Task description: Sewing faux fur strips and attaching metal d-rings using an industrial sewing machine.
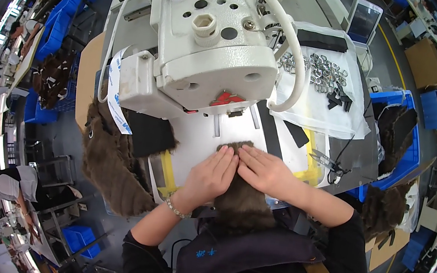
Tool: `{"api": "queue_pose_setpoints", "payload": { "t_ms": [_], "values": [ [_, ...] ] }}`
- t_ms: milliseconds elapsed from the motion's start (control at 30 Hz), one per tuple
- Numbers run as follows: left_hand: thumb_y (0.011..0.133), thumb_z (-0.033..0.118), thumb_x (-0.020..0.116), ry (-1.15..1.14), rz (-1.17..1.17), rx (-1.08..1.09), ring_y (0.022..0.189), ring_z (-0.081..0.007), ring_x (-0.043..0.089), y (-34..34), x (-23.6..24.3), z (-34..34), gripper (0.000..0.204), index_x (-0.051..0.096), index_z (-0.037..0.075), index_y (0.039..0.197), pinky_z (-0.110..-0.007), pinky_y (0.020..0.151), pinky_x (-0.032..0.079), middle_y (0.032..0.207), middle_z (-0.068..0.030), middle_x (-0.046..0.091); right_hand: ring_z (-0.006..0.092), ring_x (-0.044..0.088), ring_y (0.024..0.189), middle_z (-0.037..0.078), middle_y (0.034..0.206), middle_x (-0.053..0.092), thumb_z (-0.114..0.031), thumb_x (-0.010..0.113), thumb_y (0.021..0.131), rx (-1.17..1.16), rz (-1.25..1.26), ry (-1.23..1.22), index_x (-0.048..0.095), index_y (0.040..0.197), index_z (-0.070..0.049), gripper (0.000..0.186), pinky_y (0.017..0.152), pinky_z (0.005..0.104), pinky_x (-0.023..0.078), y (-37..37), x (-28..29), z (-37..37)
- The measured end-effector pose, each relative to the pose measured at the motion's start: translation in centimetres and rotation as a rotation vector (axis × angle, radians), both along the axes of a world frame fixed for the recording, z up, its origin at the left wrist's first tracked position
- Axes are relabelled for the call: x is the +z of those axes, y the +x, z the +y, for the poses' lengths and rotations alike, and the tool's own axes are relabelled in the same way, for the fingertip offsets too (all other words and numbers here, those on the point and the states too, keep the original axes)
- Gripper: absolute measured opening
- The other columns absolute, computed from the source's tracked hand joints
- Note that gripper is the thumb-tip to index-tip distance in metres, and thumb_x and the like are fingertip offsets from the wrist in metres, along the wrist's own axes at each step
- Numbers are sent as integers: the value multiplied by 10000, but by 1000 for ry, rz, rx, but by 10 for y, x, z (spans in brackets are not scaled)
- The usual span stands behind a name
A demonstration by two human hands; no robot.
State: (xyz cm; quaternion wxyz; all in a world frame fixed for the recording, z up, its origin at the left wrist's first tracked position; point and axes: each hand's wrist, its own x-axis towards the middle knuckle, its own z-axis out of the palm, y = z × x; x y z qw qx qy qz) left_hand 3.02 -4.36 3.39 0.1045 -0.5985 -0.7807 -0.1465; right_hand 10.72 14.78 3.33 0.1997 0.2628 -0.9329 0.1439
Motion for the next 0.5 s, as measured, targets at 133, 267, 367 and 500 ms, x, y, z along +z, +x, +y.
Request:
{"api": "queue_pose_setpoints", "payload": {
  "t_ms": [133, 267, 367, 500],
  "values": [
    [814, 52, 614, 57, 66, 42, 1046, -269, 647, -29, 3, 21, 272, 647, -24, 1072, -339, 869, 540, 1119, -153, 651, 285, 647, 1026, 167, 1055, 640, -90, 598, 743, -41, 96, 28, 576, 943, -10, 217, 882, 351, 538, -28, 4, 16],
    [816, 55, 611, 39, 45, 67, 1042, -247, 654, -42, -12, 28, 266, 651, -15, 1069, -330, 846, 542, 1115, -138, 661, 272, 644, 1011, 139, 1006, 631, -86, 606, 730, -33, 109, 27, 573, 926, -13, 211, 855, 340, 543, -43, -9, 23],
    [806, 80, 619, 60, 38, 98, 1037, -242, 658, -46, -20, 30, 245, 661, -5, 1033, -316, 860, 544, 1069, -135, 676, 269, 642, 1008, 128, 981, 624, -85, 609, 726, -24, 114, 3, 568, 907, -15, 199, 844, 333, 545, -51, -17, 25],
    [804, 79, 622, 86, 69, 101, 1007, -233, 666, -55, -25, 34, 237, 666, 2, 1024, -309, 825, 548, 1053, -127, 680, 264, 642, 983, 124, 982, 622, -86, 613, 720, -35, 141, -1, 561, 888, -17, 189, 823, 326, 545, -60, -18, 27]
  ]
}}
